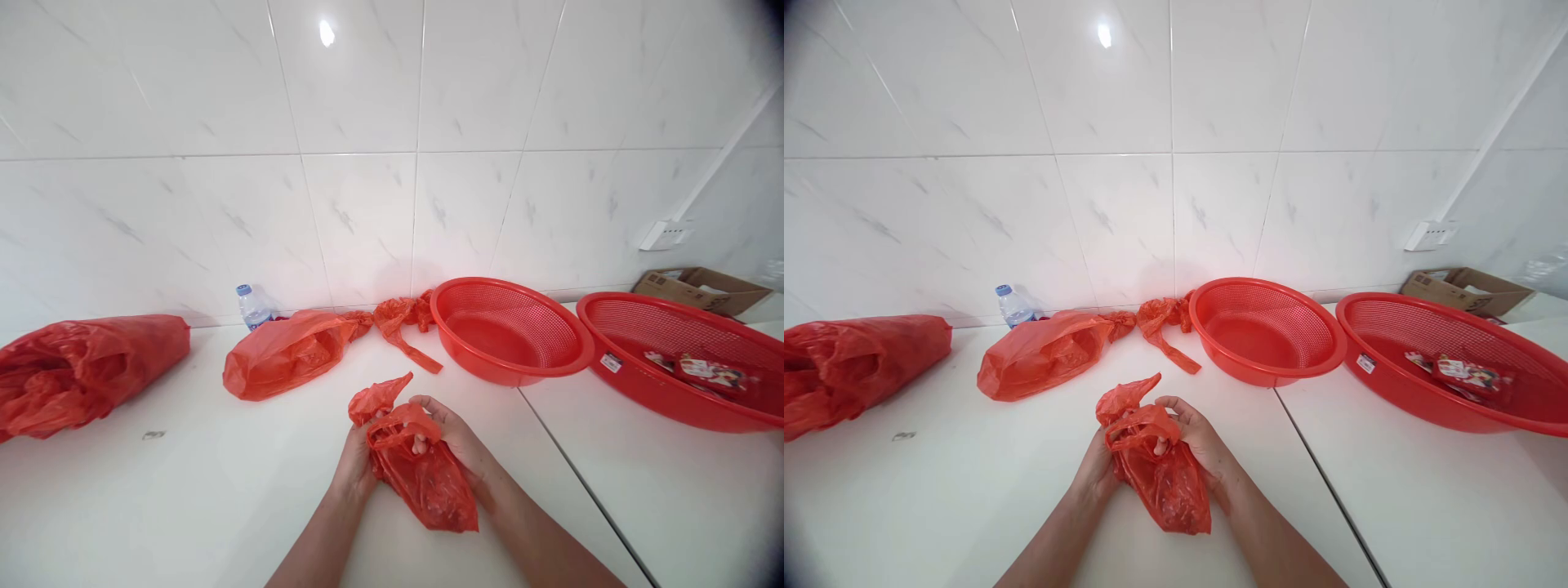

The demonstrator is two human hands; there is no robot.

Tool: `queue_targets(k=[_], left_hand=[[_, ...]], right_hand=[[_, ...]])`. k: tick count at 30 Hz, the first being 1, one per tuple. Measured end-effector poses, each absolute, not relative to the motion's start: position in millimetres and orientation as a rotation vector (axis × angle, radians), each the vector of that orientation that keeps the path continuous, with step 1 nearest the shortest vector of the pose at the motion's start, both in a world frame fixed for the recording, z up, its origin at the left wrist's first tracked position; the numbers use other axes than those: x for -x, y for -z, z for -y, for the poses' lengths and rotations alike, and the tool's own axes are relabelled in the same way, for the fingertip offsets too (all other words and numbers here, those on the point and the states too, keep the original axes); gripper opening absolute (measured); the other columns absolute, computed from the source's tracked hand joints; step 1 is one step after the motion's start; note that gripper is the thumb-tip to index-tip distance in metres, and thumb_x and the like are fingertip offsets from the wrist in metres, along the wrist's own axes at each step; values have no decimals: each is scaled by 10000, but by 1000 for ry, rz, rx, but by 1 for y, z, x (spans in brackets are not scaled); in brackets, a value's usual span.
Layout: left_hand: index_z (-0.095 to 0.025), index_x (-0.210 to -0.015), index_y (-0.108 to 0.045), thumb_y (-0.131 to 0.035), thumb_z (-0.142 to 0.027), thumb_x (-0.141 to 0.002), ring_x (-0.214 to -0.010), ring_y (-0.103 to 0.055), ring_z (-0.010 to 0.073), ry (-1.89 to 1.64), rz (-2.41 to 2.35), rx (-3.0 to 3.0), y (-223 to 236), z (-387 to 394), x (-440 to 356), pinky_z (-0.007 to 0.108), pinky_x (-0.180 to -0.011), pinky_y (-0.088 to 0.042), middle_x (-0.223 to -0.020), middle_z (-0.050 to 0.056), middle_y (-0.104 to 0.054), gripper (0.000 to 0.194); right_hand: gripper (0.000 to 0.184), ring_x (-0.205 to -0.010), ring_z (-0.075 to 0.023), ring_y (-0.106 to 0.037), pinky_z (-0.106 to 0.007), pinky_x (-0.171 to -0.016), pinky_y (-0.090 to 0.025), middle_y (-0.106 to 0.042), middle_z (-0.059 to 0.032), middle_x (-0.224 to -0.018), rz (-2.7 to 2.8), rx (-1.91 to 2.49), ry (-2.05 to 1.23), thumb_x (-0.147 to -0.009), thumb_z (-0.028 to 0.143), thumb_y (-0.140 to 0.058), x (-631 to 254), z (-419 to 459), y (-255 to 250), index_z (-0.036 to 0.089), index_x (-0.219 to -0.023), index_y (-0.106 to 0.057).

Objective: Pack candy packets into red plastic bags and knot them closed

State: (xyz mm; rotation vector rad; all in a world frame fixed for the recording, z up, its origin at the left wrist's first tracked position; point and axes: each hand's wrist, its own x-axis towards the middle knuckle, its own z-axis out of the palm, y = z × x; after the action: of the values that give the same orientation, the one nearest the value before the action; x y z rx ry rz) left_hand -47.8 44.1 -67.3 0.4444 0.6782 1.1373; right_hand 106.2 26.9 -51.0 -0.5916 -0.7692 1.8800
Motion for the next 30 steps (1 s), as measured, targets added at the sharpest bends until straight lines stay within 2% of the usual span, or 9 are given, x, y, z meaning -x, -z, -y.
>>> queue_targets(k=[5,7,10,11,15,20,22,25,30], left_hand=[[-134,-692,-617,-666,-153,-709,-635,-638,198,-1075,-721,-595,59,-39,47,290,-606,-514,-654,54,-655,56],[-135,-682,-608,-660,-151,-715,-603,-627,188,-1064,-726,-661,60,-38,45,279,-572,-502,-640,40,-643,64],[-135,-695,-601,-677,-117,-683,-653,-635,209,-1058,-696,-795,64,-36,39,288,-598,-502,-684,39,-647,79],[-143,-743,-606,-689,-100,-664,-666,-637,211,-1077,-689,-826,65,-35,38,293,-616,-504,-710,34,-653,123],[-242,-1171,-506,-718,-87,-643,-715,-648,196,-1161,-715,-884,62,-28,35,318,-734,-502,-832,15,-673,590],[-291,-1356,-387,-785,-50,-543,-1205,-487,279,-1259,-796,-928,53,-19,33,330,-966,-412,-1320,83,-511,937],[-282,-1348,-413,-786,-115,-578,-1283,-398,291,-1285,-822,-1042,54,-19,33,357,-1022,-370,-1389,74,-442,871],[-244,-1279,-505,-648,-297,-766,-1268,-418,263,-1256,-886,-1245,58,-23,35,401,-1065,-322,-1336,67,-503,534],[-214,-1161,-597,-491,-353,-861,-1040,-589,233,-1157,-935,-1275,60,-31,36,376,-909,-457,-1136,64,-642,347]], right_hand=[[566,-411,-68,-393,-204,-494,-315,-501,85,-448,913,653,-1894,-707,228,-699,-105,-32,60,229,-1239,-508],[496,-384,-58,-346,-207,-467,-283,-480,92,-439,962,643,-1920,-696,219,-706,-104,-30,58,226,-1170,-559],[175,-402,-63,-345,-226,-469,-285,-465,74,-442,942,699,-1924,-690,200,-697,-104,-24,54,198,-857,-646],[75,-422,-70,-362,-233,-481,-299,-464,63,-447,912,731,-1922,-693,195,-686,-104,-22,54,191,-743,-631],[236,-479,-93,-399,-248,-517,-325,-405,48,-422,812,848,-1871,-734,211,-621,-107,-24,59,191,-528,-509],[259,-433,-84,-339,-257,-473,-258,-358,64,-408,920,983,-1762,-763,310,-604,-109,-32,61,200,-558,-490],[237,-435,-82,-332,-259,-464,-243,-391,64,-451,1014,1049,-1704,-761,327,-599,-107,-31,60,203,-594,-486],[252,-460,-82,-344,-253,-467,-247,-409,63,-503,1125,1074,-1592,-762,316,-579,-103,-29,58,204,-594,-428],[182,-477,-84,-340,-241,-477,-254,-425,57,-543,1161,1006,-1590,-755,305,-588,-103,-26,56,208,-672,-460]])
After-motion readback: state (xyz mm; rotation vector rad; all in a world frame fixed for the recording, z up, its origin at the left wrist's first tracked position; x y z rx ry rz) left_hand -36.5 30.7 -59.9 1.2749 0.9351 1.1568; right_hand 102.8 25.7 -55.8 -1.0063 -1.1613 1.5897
